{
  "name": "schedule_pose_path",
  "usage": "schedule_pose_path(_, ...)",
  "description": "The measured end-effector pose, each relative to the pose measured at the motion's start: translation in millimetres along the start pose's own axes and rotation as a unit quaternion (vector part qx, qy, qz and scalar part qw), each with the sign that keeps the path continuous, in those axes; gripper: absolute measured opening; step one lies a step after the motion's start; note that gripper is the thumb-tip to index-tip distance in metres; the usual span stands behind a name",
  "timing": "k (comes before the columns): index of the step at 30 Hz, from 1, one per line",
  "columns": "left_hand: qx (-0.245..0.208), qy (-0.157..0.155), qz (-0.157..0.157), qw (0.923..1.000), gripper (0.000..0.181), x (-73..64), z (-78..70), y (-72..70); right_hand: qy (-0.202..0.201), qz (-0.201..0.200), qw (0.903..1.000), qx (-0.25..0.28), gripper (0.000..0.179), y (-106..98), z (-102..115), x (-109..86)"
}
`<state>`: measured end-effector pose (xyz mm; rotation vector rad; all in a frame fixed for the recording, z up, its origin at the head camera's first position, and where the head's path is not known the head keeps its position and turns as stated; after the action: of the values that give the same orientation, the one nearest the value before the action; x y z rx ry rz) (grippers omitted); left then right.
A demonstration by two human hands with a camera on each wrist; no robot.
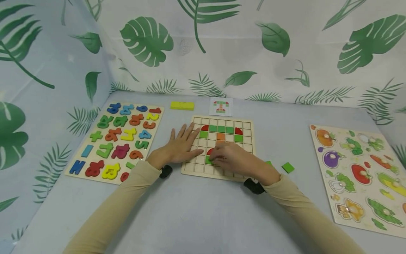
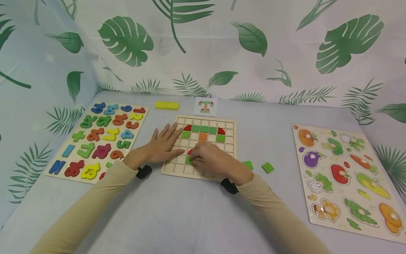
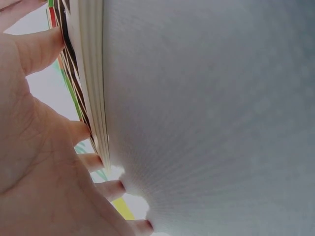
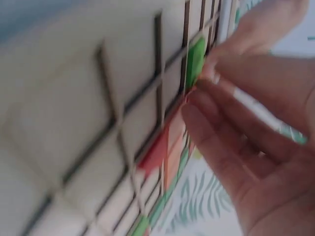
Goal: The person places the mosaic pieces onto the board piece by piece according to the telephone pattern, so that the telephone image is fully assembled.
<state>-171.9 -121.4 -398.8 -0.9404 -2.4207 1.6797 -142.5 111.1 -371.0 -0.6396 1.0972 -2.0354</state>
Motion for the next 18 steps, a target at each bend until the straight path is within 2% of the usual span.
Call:
schedule_pose_path(2,-0.003,0.003,-0.001,1.0,0.085,-0.5,-0.8,-0.8,-0.002,0.004,0.9999,0.013,0.018,-8,-5,-6.7)
schedule_pose_path(9,-0.005,0.01,-0.001,0.9999,0.085,-0.9,-2.3,-1.6,0.054,0.0,0.9979,0.036,0.022,-47,-32,-42.6)
schedule_pose_path(14,-0.005,0.01,-0.004,0.9999,0.085,-1.9,-2.4,-1.8,0.092,0.02,0.9943,0.05,0.023,-70,-51,-72.9)
schedule_pose_path(18,-0.006,0.008,-0.006,0.9999,0.085,-3.0,-1.8,-1.0,0.11,0.047,0.9912,0.058,0.025,-78,-64,-92.2)
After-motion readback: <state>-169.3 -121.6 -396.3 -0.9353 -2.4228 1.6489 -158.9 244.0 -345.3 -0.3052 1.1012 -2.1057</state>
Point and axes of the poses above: each hand's wrist, its own x-axis towards the middle knuckle, its own y-axis out of the palm, z = x × y, the point moved 1 cm from there along x, towards the middle knuckle
